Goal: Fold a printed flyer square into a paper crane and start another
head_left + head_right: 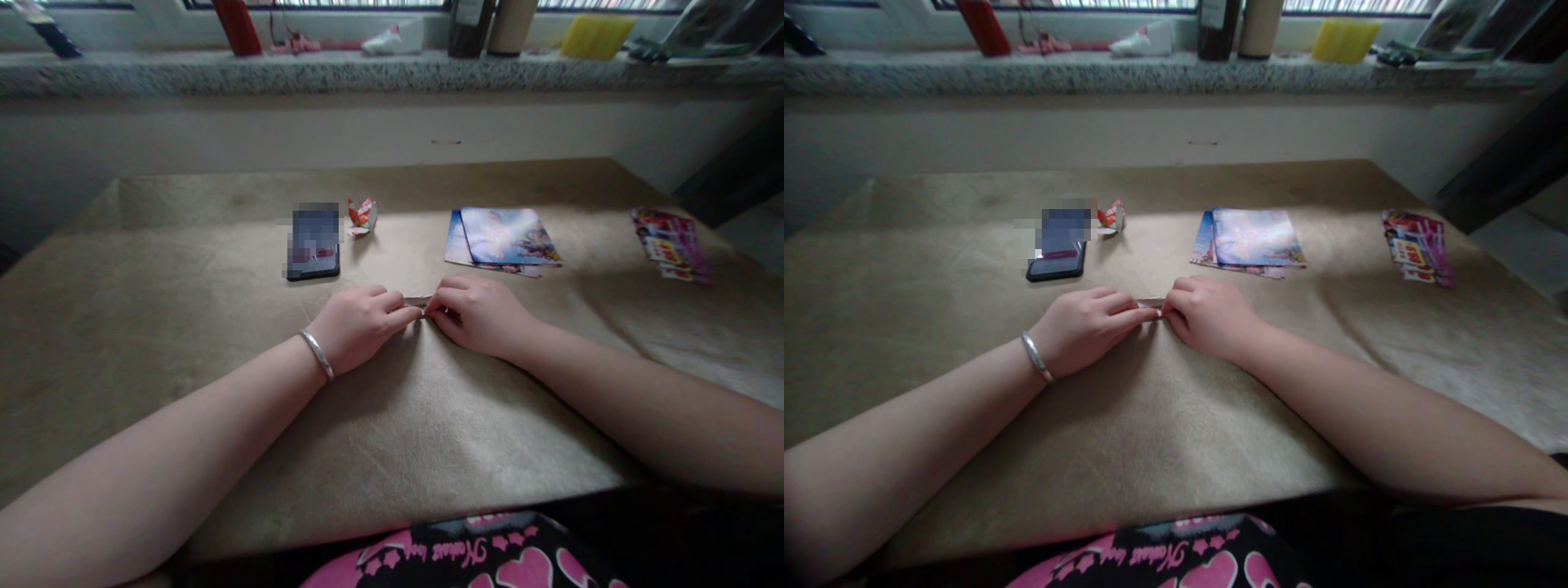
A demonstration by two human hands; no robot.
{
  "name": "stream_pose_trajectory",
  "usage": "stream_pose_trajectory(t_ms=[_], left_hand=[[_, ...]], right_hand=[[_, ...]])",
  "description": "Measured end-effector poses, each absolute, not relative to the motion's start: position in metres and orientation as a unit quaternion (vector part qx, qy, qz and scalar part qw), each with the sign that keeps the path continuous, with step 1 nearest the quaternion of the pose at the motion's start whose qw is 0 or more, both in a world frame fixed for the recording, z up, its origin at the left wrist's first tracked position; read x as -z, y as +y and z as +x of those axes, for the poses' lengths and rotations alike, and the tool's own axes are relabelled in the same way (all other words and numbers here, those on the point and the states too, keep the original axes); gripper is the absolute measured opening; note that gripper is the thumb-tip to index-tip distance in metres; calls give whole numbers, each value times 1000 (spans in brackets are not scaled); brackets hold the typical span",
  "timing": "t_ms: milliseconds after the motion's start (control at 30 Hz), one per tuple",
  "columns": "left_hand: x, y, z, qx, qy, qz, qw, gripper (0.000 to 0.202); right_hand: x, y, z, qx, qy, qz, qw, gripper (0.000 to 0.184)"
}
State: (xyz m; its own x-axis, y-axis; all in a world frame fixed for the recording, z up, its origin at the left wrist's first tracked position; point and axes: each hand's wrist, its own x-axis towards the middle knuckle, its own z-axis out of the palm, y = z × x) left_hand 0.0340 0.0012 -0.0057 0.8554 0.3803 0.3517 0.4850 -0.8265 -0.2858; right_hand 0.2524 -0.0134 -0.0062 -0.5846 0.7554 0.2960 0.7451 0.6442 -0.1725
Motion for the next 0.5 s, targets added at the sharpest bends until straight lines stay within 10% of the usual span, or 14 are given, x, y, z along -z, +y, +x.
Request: stream_pose_trajectory(t_ms=[500], left_hand=[[5,0,36,128,-259,-942,172,18]], right_hand=[[10,-10,251,-79,-871,-443,198,12]])
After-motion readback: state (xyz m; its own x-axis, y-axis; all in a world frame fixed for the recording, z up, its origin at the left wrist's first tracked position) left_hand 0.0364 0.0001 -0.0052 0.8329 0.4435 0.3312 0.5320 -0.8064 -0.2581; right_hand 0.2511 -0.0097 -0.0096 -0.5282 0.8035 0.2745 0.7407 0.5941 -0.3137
